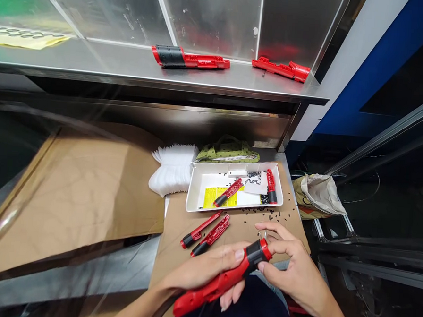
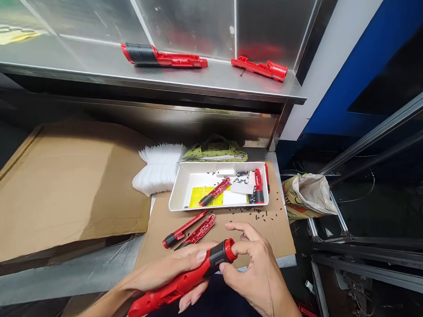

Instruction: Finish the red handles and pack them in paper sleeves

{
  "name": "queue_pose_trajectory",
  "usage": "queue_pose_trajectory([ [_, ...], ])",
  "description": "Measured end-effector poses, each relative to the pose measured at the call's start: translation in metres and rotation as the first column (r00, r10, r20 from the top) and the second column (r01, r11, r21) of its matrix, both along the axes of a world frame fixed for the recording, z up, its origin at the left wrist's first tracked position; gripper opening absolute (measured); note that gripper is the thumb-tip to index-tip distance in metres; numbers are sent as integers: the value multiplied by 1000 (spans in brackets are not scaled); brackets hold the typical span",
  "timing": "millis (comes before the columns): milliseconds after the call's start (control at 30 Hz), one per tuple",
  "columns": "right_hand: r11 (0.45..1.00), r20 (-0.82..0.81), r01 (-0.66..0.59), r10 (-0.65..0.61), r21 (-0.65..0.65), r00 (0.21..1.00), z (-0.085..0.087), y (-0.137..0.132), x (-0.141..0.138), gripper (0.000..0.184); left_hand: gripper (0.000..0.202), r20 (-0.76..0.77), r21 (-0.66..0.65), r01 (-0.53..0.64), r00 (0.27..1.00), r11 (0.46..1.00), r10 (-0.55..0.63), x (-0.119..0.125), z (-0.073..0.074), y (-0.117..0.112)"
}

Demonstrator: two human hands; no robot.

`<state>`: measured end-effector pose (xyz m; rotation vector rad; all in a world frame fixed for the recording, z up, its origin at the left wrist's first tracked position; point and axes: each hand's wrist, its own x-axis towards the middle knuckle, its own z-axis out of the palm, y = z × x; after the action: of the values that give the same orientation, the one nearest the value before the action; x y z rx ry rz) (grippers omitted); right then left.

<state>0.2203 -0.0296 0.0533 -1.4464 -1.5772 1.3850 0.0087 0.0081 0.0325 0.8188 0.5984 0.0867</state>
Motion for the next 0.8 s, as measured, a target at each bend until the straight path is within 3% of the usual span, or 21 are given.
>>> queue_pose_trajectory([
  [200,999,32,-25,24,39,999,-1,0,3,12,71,-2,8,39,999,999,-39,2,-6,0],
  [333,998,73,15,-20,66,997,-3,-3,-1,17,75,-2,6,-7,1000,1000,7,6,-7,-4],
  [433,991,159,93,-108,99,981,0,-7,-6,14,71,0,19,-47,999,999,47,9,-8,-5],
  [567,956,245,153,-216,251,945,9,-20,-1,13,62,84,-59,8,996,998,-3,12,-10,-1],
  [667,927,216,185,-264,326,940,16,-39,17,23,60,148,-162,73,988,984,-49,13,-13,4],
  [733,903,167,276,-344,330,924,19,-54,29,14,58,163,-202,124,982,971,-92,16,-12,6],
  [800,864,130,380,-440,329,888,20,-69,38,16,51,175,-211,166,976,963,-130,21,-10,9],
])
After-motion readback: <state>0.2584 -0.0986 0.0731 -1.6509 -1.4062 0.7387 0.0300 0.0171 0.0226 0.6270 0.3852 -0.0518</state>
